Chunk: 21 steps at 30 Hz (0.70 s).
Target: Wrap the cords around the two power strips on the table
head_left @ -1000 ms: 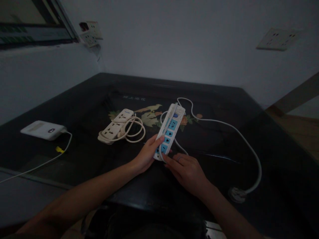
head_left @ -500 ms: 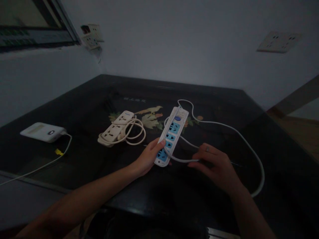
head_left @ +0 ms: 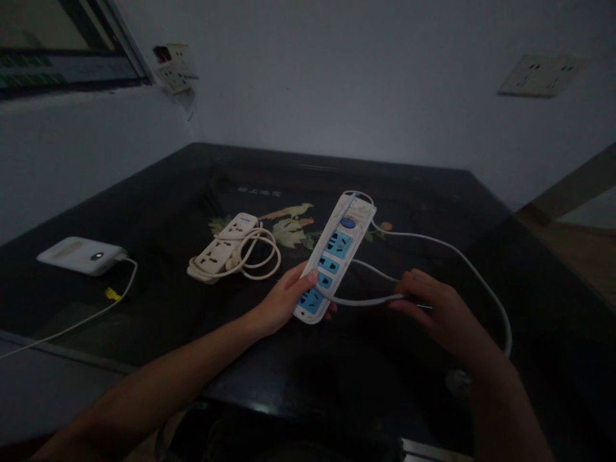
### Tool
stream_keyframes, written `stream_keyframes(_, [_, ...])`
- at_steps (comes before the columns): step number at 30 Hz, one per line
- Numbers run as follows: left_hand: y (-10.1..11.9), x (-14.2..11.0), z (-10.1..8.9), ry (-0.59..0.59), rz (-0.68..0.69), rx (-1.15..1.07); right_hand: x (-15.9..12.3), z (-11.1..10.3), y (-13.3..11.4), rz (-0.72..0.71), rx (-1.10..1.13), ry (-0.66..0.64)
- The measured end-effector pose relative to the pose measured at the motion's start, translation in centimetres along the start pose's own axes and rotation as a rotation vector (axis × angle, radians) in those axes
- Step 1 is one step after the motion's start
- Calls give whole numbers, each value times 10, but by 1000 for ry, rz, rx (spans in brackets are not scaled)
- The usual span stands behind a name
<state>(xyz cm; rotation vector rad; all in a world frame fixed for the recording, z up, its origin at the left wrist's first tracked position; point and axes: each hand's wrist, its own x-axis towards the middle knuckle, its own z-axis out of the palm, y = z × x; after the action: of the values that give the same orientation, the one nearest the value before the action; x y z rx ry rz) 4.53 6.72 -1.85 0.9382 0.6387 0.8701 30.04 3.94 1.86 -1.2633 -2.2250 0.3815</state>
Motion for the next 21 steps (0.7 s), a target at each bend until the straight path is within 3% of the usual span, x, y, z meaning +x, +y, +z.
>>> stream_keyframes(3, [3, -1, 0, -34, -2, 1, -3, -11, 1, 31, 75, 30])
stream_keyframes(7, [6, -1, 1, -48, -4, -16, -12, -23, 3, 59, 142, 164])
stream_keyframes(13, [5, -4, -1, -120, -14, 19, -19, -23, 8, 88, 259, 382])
stream_keyframes(21, [8, -8, 1, -220, -27, -2, -19, -20, 13, 205, 131, 384])
